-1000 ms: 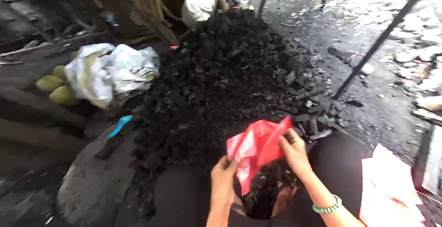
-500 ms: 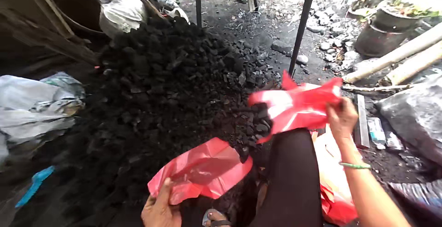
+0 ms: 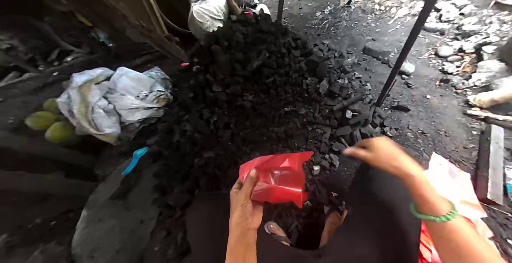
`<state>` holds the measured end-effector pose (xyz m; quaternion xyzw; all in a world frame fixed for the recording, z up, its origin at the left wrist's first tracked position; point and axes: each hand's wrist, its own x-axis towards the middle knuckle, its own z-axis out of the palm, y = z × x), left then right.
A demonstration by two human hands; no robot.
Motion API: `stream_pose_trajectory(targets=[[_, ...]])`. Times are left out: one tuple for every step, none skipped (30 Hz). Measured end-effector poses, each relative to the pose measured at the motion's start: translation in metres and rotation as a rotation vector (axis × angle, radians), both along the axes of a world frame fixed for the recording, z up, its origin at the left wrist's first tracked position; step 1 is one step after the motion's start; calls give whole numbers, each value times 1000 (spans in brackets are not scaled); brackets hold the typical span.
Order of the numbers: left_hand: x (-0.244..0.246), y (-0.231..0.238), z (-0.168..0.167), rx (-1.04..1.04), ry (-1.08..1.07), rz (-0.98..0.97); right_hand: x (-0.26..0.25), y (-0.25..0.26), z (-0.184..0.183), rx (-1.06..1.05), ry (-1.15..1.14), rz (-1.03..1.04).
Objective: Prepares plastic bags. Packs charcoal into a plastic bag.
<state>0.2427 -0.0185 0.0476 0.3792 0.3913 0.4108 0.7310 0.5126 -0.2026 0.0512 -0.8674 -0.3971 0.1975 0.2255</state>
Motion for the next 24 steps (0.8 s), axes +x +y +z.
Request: stream_pose_trajectory(targets=[[-7, 3, 2, 1, -36, 11, -13, 29, -10, -122, 130, 126], [-15, 6, 2, 3, -72, 23, -23, 54, -25, -215, 252, 236], [-24, 10, 1, 10, -95, 33, -30, 74, -44, -241, 361, 322], [-33, 14, -1, 19, -105, 42, -37, 86, -61, -184, 478, 369], [-41, 18, -4, 25, -97, 48, -44, 93, -75, -47, 617, 369], [-49, 23, -7, 26, -59, 54, -52, 96, -82, 111, 769, 327], [-55, 29, -9, 35, 21, 55, -60, 98, -85, 256, 915, 264], [-60, 34, -11, 60, 141, 43, -69, 100, -85, 372, 1025, 198], [-65, 40, -14, 108, 291, 1, -75, 101, -83, 456, 1085, 140], [-70, 46, -17, 196, 474, -49, -80, 103, -80, 493, 1088, 91], [-73, 52, -19, 322, 694, -88, -83, 103, -76, 493, 1052, 39], [-73, 57, -20, 459, 908, -93, -85, 103, -72, 467, 1006, -19], [-69, 60, -18, 568, 1071, -90, -86, 103, -69, 436, 971, -79], [-63, 60, -16, 639, 1139, -78, -87, 103, -68, 428, 953, -128], [-54, 57, -12, 671, 1149, -96, -88, 104, -68, 440, 957, -158], [-44, 50, -7, 676, 1125, -169, -91, 105, -69, 447, 977, -176], [-32, 40, -4, 653, 1071, -281, -95, 105, -69, 431, 1006, -194], [-20, 29, -4, 606, 998, -411, -101, 104, -68, 404, 1043, -189], [-8, 21, -8, 541, 928, -554, -108, 104, -65, 378, 1085, -176], [3, 14, -14, 485, 860, -670, -116, 104, -59, 355, 1134, -164], [11, 8, -22, 443, 796, -734, -122, 104, -56, 340, 1202, -157], [16, 3, -30, 402, 721, -742, -127, 104, -54, 332, 1268, -144], [18, 0, -38, 350, 626, -712, -130, 103, -56, 341, 1336, -151], [17, -3, -43, 280, 515, -675, -130, 103, -59, 354, 1387, -172]])
